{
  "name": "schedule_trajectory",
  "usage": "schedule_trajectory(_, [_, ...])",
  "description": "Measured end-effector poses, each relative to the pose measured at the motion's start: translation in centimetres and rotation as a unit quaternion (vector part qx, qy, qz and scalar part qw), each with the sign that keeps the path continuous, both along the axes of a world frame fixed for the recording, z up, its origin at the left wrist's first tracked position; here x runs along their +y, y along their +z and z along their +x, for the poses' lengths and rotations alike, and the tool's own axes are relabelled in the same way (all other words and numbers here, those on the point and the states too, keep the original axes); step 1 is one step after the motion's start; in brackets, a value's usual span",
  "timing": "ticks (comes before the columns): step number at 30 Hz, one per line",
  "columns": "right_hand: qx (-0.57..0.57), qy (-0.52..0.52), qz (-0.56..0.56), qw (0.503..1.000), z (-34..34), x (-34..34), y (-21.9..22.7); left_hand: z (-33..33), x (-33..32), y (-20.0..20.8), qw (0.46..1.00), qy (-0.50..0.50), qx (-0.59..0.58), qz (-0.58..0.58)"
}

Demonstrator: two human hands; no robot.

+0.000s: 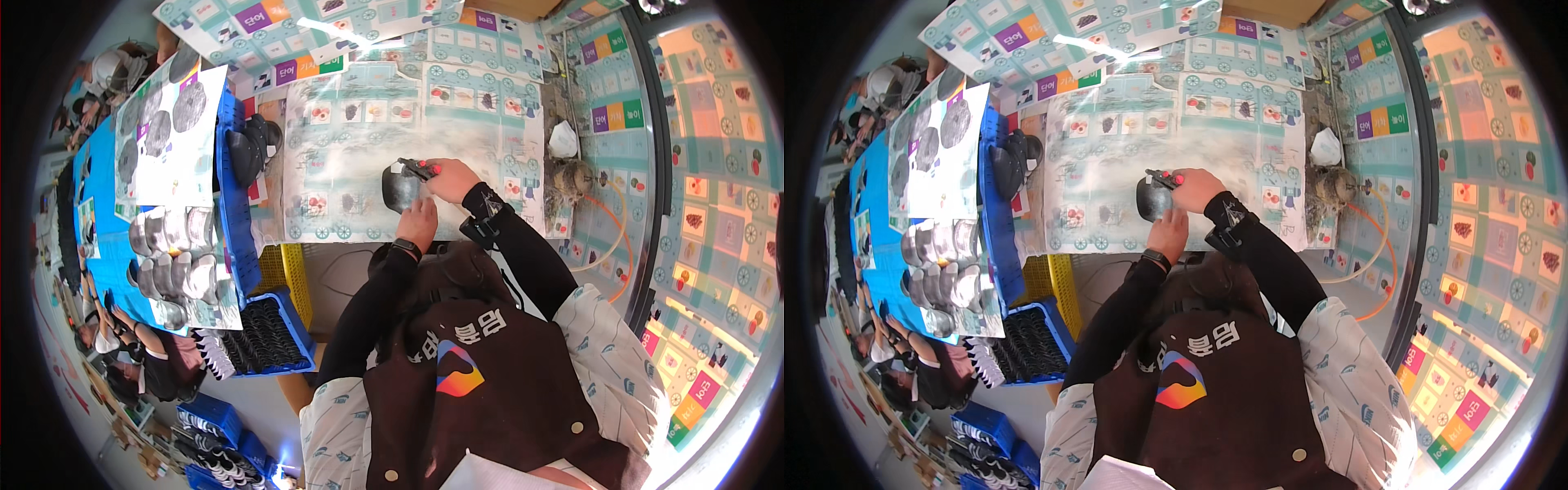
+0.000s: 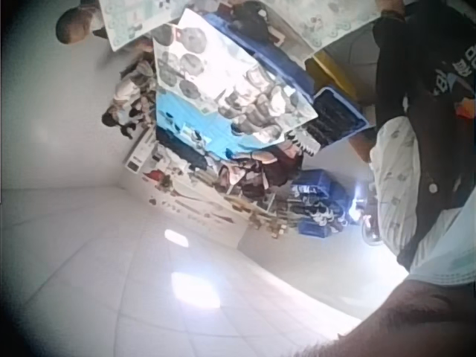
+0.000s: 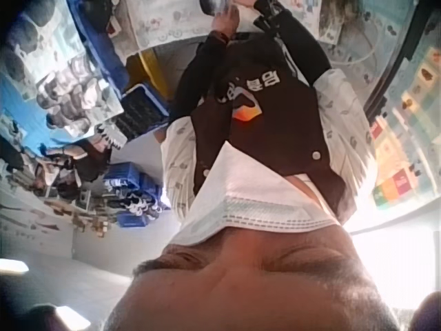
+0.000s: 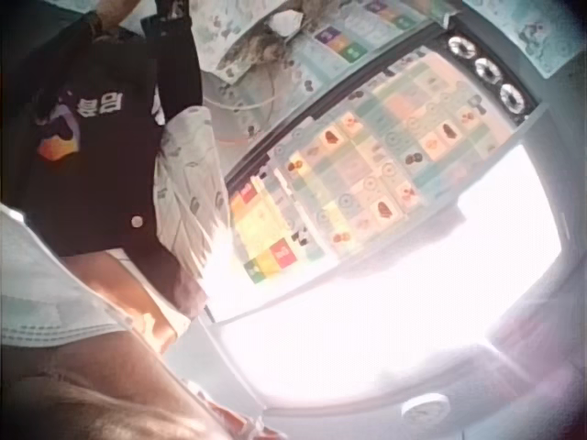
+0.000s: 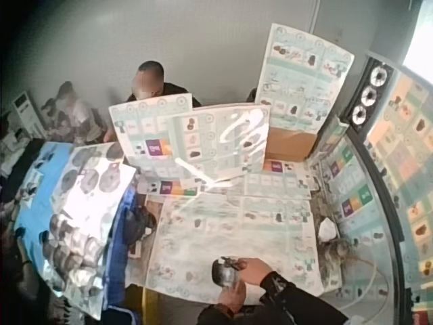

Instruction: Apply adhesive to shoe components and assemble them.

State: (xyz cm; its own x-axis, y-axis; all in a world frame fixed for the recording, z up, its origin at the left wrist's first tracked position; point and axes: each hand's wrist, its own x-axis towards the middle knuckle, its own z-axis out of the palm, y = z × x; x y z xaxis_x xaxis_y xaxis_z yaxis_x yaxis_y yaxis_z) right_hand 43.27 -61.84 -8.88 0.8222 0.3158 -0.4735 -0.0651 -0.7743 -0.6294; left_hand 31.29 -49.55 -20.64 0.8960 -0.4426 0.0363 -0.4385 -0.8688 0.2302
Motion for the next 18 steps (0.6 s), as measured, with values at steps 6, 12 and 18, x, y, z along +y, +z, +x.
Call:
schedule_trajectory(6, [0.029,0.068,-0.061,0.995,0.5,1.2,0.0,-0.4,-0.4,-0.5,0.989,-0.054,-0.026,0.133])
schedule_trajectory(12, [-0.010,0.070,-0.075,0.995,0.8,1.8,-2.8,-0.4,0.0,-1.0,0.988,-0.047,-0.025,0.147])
schedule_trajectory(18, [-0.011,0.030,-0.091,0.995,0.8,2.8,-2.6,-0.3,0.2,-1.0,0.982,-0.040,-0.032,0.181])
